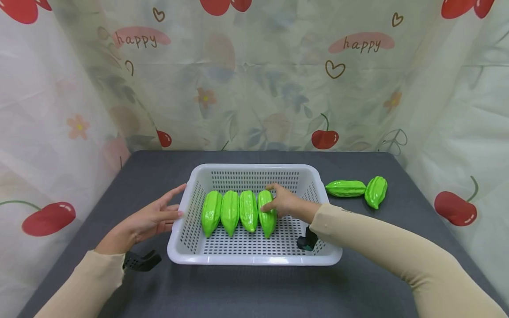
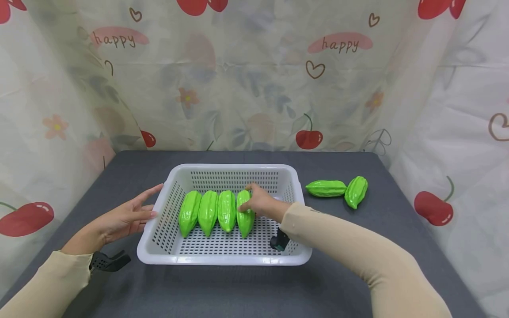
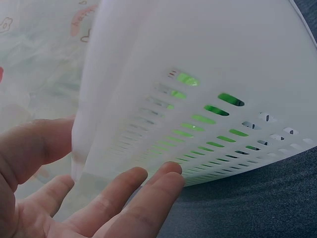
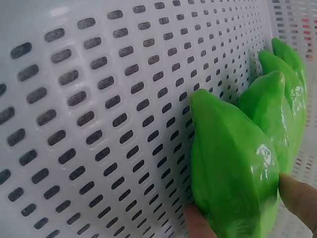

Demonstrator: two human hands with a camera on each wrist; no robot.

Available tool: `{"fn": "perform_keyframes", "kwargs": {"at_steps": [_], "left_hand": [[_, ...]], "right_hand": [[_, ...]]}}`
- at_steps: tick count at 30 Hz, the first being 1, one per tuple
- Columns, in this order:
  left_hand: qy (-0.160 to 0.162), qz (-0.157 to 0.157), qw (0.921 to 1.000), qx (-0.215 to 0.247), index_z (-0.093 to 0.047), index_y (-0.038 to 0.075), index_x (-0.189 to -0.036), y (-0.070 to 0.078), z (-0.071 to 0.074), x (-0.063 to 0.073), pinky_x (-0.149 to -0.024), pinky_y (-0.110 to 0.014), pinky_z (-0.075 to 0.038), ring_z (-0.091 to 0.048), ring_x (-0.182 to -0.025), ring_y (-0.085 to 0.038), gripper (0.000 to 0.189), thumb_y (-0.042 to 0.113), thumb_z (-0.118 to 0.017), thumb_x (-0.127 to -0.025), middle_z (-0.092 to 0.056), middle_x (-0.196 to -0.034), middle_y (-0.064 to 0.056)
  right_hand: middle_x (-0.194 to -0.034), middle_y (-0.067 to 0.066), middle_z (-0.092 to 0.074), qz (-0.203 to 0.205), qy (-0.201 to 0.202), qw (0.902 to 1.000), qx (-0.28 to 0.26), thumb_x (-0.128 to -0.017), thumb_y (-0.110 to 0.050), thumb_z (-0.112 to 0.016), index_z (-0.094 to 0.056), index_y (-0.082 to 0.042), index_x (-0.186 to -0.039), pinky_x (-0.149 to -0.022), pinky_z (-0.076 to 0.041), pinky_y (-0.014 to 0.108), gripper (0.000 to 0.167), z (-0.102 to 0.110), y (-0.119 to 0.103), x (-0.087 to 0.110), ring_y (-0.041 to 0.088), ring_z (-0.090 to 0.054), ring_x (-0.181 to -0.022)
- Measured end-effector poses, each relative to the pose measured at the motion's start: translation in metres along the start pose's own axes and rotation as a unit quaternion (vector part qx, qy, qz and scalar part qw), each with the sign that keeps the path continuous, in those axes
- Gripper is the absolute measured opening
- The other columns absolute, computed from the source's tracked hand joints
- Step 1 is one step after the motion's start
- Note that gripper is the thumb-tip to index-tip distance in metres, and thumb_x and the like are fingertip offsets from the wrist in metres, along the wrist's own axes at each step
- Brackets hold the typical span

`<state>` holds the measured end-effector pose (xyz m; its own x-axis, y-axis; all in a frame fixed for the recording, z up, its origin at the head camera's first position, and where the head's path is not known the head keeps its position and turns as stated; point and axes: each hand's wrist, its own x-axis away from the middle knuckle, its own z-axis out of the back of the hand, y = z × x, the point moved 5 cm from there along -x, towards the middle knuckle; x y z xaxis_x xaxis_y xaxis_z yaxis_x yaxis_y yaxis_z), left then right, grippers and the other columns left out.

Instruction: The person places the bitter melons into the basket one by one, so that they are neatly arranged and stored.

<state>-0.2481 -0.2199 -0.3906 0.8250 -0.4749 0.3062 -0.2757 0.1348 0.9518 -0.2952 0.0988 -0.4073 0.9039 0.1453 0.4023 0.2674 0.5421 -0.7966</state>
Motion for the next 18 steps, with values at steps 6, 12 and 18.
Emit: {"fn": "perform_keyframes", "kwargs": {"at_steps": [6, 12, 18], "left_hand": [[0.0, 0.001, 1.0, 0.002, 0.002, 0.033, -0.156, -0.0002, 0.0, 0.0001, -0.094, -0.052, -0.051, -0.062, -0.115, -0.03, 0.091, 0.01, -0.061, -0.095, -0.029, -0.154, -0.026], [0.0, 0.001, 1.0, 0.004, 0.002, 0.033, -0.155, -0.0002, -0.0004, -0.0002, -0.094, -0.052, -0.051, -0.062, -0.115, -0.029, 0.091, 0.01, -0.061, -0.094, -0.029, -0.154, -0.026], [0.0, -0.001, 1.0, 0.003, 0.003, 0.033, -0.155, -0.0003, -0.0001, -0.0003, -0.094, -0.052, -0.051, -0.062, -0.115, -0.029, 0.091, 0.01, -0.061, -0.095, -0.028, -0.154, -0.026]], "right_hand": [[-0.141, 0.022, -0.043, -0.01, -0.007, 0.9999, 0.001, -0.085, -0.005, -0.072, -0.037, -0.011, -0.143, -0.089, -0.053, 0.052, 0.068, -0.0007, 0.0014, -0.0016, 0.039, -0.053, -0.122], [-0.143, 0.023, -0.04, -0.015, -0.011, 0.9998, 0.002, -0.086, -0.006, -0.071, -0.037, -0.012, -0.143, -0.09, -0.053, 0.051, 0.067, -0.0013, 0.0014, -0.0014, 0.039, -0.051, -0.124], [-0.143, 0.024, -0.04, -0.011, -0.011, 0.9999, 0.003, -0.086, -0.005, -0.071, -0.038, -0.011, -0.143, -0.089, -0.053, 0.053, 0.067, -0.0015, 0.0019, -0.0019, 0.04, -0.051, -0.124]]}}
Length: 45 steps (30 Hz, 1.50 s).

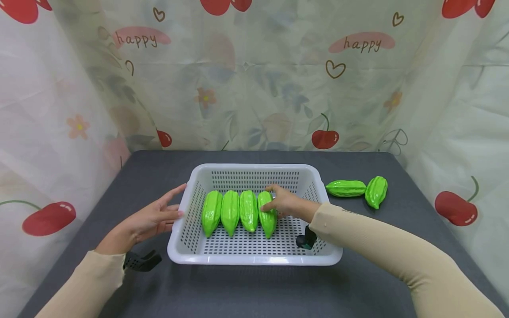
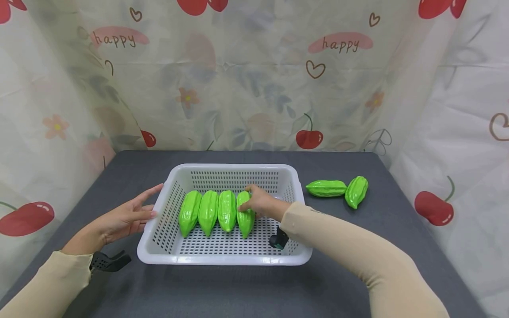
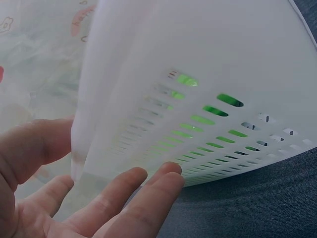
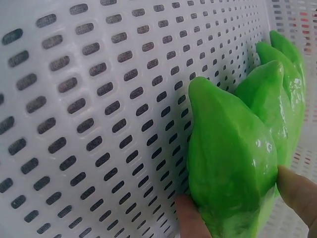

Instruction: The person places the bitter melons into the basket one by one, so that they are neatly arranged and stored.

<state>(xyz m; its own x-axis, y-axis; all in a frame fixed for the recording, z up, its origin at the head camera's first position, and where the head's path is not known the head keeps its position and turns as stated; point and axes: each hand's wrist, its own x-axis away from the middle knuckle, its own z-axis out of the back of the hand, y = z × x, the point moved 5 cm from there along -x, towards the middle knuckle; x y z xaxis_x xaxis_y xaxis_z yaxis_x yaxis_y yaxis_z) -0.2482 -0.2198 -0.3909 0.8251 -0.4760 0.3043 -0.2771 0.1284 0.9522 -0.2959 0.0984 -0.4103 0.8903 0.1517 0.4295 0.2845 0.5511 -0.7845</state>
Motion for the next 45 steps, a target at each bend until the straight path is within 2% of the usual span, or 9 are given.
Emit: {"fn": "perform_keyframes", "kwargs": {"at_steps": [23, 45], "left_hand": [[0.0, 0.003, 1.0, -0.003, 0.002, 0.034, -0.155, 0.0006, 0.0001, 0.0008, -0.094, -0.053, -0.051, -0.061, -0.116, -0.03, 0.091, 0.011, -0.062, -0.095, -0.028, -0.154, -0.026], [-0.003, 0.003, 1.0, -0.004, 0.003, 0.033, -0.155, 0.0006, 0.0004, 0.0011, -0.094, -0.053, -0.05, -0.061, -0.116, -0.03, 0.09, 0.012, -0.061, -0.095, -0.028, -0.154, -0.026]], "right_hand": [[-0.147, 0.021, -0.037, 0.0, -0.005, 0.9999, 0.009, -0.085, -0.007, -0.072, -0.035, -0.012, -0.147, -0.092, -0.051, 0.054, 0.072, 0.0002, 0.0021, -0.0035, 0.039, -0.047, -0.129], [-0.15, 0.02, -0.035, 0.003, -0.008, 0.9999, -0.005, -0.085, -0.007, -0.073, -0.035, -0.013, -0.147, -0.093, -0.05, 0.055, 0.073, 0.0001, 0.0015, -0.003, 0.04, -0.044, -0.132]]}}
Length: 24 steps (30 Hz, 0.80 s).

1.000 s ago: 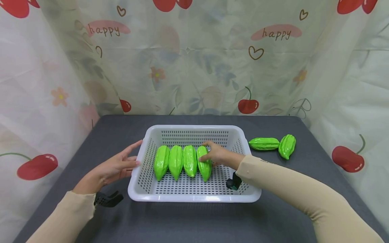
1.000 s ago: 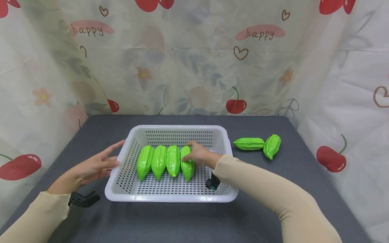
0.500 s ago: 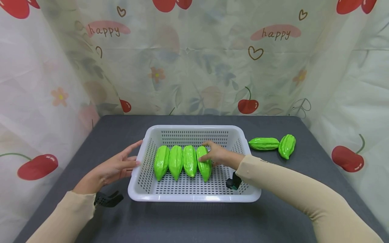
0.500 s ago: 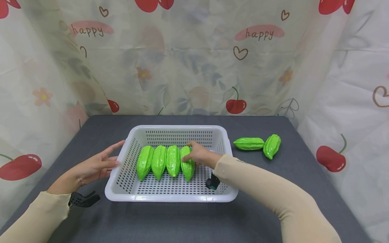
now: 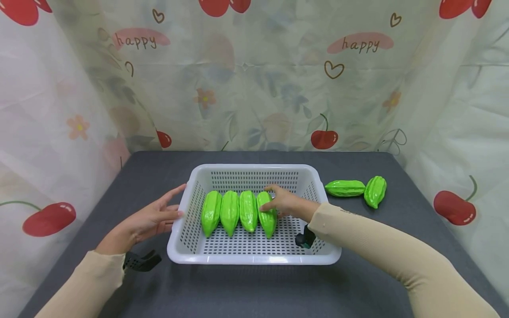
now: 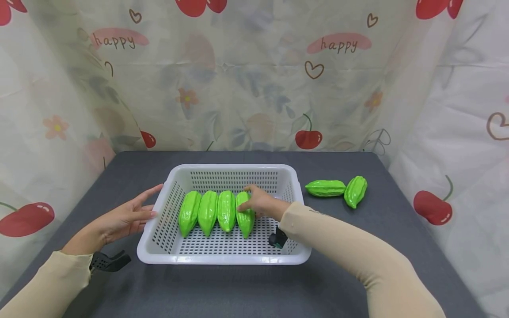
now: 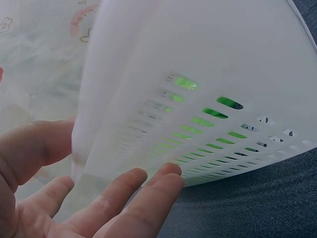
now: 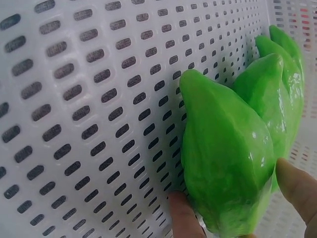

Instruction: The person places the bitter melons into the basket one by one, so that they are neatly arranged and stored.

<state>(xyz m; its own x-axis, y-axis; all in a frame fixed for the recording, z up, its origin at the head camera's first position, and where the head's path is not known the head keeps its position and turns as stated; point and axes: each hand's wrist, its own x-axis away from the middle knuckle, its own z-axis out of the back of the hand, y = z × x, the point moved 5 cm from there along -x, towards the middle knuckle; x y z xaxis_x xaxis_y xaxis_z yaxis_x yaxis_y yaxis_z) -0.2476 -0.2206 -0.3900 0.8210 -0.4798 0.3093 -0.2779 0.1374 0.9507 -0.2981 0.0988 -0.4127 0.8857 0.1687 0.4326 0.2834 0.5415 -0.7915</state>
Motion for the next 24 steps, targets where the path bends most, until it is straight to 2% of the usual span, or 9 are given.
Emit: {"fn": "perform_keyframes", "kwargs": {"at_steps": [10, 16, 20, 24], "left_hand": [[-0.003, 0.001, 1.0, -0.002, 0.003, 0.033, -0.155, 0.0, 0.001, 0.0, -0.094, -0.052, -0.051, -0.062, -0.115, -0.029, 0.091, 0.012, -0.061, -0.095, -0.031, -0.153, -0.025], [0.001, 0.005, 1.0, 0.001, 0.002, 0.034, -0.155, -0.002, 0.002, 0.0, -0.094, -0.051, -0.051, -0.062, -0.115, -0.028, 0.091, 0.01, -0.061, -0.095, -0.033, -0.153, -0.024], [0.0, 0.007, 1.0, 0.007, 0.001, 0.035, -0.155, -0.003, 0.002, -0.001, -0.095, -0.051, -0.05, -0.061, -0.116, -0.028, 0.09, 0.009, -0.061, -0.095, -0.033, -0.153, -0.022], [-0.006, 0.002, 1.0, 0.002, 0.002, 0.034, -0.155, -0.003, 0.002, -0.001, -0.096, -0.052, -0.05, -0.061, -0.117, -0.029, 0.09, 0.01, -0.06, -0.095, -0.032, -0.154, -0.023]], "right_hand": [[-0.148, 0.024, -0.034, -0.012, 0.002, 0.9998, -0.016, -0.086, -0.005, -0.071, -0.035, -0.011, -0.147, -0.092, -0.051, 0.055, 0.071, 0.003, -0.002, 0.002, 0.043, -0.046, -0.129], [-0.149, 0.024, -0.033, -0.006, 0.002, 0.9998, -0.018, -0.089, -0.007, -0.068, -0.036, -0.011, -0.147, -0.097, -0.047, 0.056, 0.066, 0.013, -0.012, 0.006, 0.046, -0.044, -0.13], [-0.151, 0.022, -0.032, 0.005, -0.026, 0.9993, -0.027, -0.091, -0.009, -0.066, -0.035, -0.012, -0.148, -0.101, -0.045, 0.055, 0.064, 0.025, -0.021, 0.014, 0.044, -0.04, -0.134], [-0.148, 0.021, -0.038, 0.033, -0.077, 0.9963, -0.021, -0.093, -0.012, -0.063, -0.033, -0.009, -0.148, -0.104, -0.041, 0.056, 0.063, 0.038, -0.035, 0.027, 0.042, -0.038, -0.136]]}}
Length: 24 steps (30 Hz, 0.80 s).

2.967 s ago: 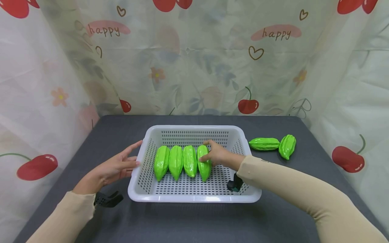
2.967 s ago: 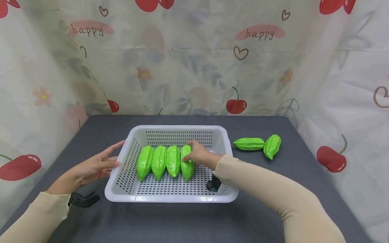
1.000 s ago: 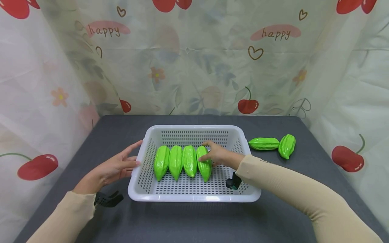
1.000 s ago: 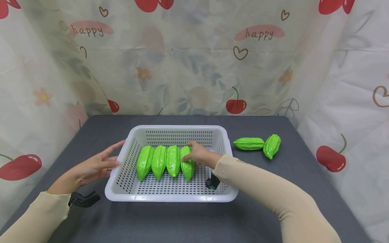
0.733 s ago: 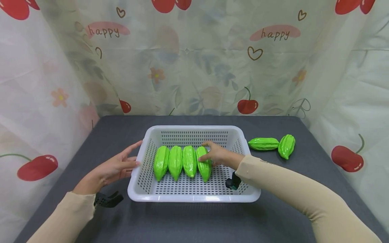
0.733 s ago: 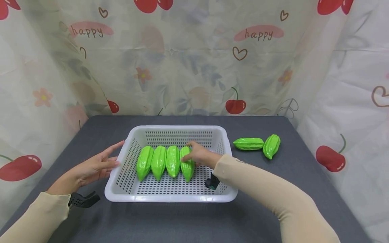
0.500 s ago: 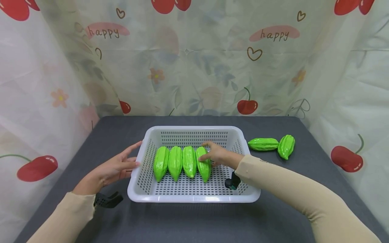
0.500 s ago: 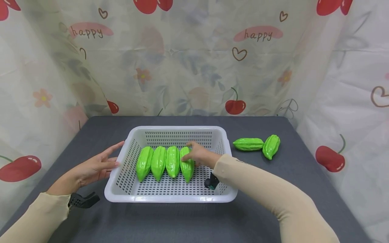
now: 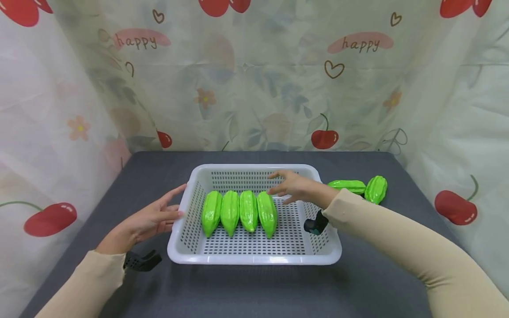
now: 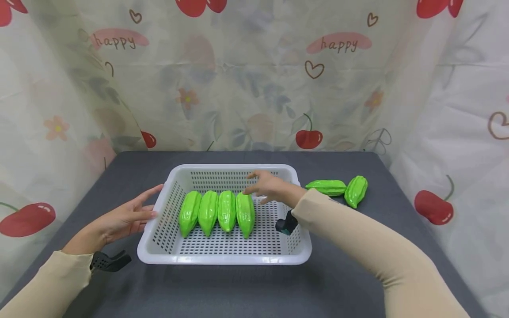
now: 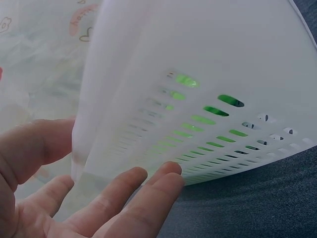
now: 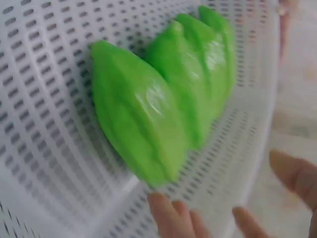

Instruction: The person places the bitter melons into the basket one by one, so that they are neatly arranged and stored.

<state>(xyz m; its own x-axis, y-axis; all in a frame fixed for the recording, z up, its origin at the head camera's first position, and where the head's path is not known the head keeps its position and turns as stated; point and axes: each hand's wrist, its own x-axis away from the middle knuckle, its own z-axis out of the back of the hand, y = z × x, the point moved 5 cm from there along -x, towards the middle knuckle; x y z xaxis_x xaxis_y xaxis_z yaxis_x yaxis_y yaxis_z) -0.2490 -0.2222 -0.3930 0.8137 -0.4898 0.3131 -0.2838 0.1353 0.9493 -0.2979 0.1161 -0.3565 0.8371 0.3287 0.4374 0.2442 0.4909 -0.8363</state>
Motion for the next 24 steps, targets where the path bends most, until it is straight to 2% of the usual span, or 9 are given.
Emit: {"fn": "perform_keyframes", "kwargs": {"at_steps": [2, 8, 12, 18, 24], "left_hand": [[0.003, 0.001, 1.0, -0.001, 0.002, 0.034, -0.155, 0.0, 0.0, 0.0, -0.096, -0.053, -0.049, -0.061, -0.117, -0.029, 0.09, 0.011, -0.061, -0.095, -0.032, -0.154, -0.023], [0.007, 0.006, 1.0, 0.003, 0.001, 0.035, -0.155, -0.001, 0.002, -0.001, -0.095, -0.053, -0.049, -0.061, -0.117, -0.03, 0.09, 0.011, -0.06, -0.095, -0.032, -0.154, -0.023], [0.011, 0.004, 0.9999, -0.001, 0.002, 0.035, -0.155, -0.002, 0.001, -0.001, -0.094, -0.053, -0.05, -0.061, -0.116, -0.03, 0.09, 0.011, -0.061, -0.095, -0.032, -0.153, -0.023], [0.011, 0.002, 0.9999, -0.002, 0.002, 0.034, -0.155, 0.0, -0.001, -0.001, -0.094, -0.053, -0.051, -0.062, -0.116, -0.03, 0.092, 0.01, -0.062, -0.094, -0.031, -0.153, -0.025], [0.011, 0.002, 0.9999, -0.001, 0.003, 0.034, -0.155, 0.002, -0.003, 0.001, -0.095, -0.053, -0.05, -0.06, -0.118, -0.03, 0.091, 0.013, -0.062, -0.095, -0.029, -0.154, -0.024]], "right_hand": [[-0.145, 0.02, -0.043, 0.016, -0.027, 0.9994, 0.013, -0.094, -0.013, -0.062, -0.034, -0.007, -0.147, -0.105, -0.041, 0.055, 0.061, 0.007, -0.008, 0.007, 0.041, -0.038, -0.136], [-0.146, 0.019, -0.04, 0.064, -0.098, 0.9922, 0.044, -0.095, -0.019, -0.06, -0.037, -0.006, -0.144, -0.107, -0.041, 0.052, 0.056, 0.034, -0.029, 0.025, 0.039, -0.038, -0.137], [-0.146, 0.017, -0.039, 0.1, -0.104, 0.9887, 0.04, -0.096, -0.019, -0.059, -0.037, -0.007, -0.144, -0.108, -0.039, 0.052, 0.055, 0.057, -0.04, 0.037, 0.037, -0.038, -0.136], [-0.149, 0.019, -0.037, 0.158, -0.06, 0.9855, 0.015, -0.101, -0.021, -0.052, -0.035, -0.005, -0.144, -0.107, -0.041, 0.049, 0.05, 0.095, -0.048, 0.058, 0.033, -0.043, -0.133], [-0.136, 0.008, -0.051, 0.178, 0.013, 0.9838, -0.011, -0.099, -0.023, -0.055, -0.042, -0.008, -0.139, -0.098, -0.05, 0.036, 0.044, 0.131, -0.037, 0.074, 0.02, -0.056, -0.12]]}}
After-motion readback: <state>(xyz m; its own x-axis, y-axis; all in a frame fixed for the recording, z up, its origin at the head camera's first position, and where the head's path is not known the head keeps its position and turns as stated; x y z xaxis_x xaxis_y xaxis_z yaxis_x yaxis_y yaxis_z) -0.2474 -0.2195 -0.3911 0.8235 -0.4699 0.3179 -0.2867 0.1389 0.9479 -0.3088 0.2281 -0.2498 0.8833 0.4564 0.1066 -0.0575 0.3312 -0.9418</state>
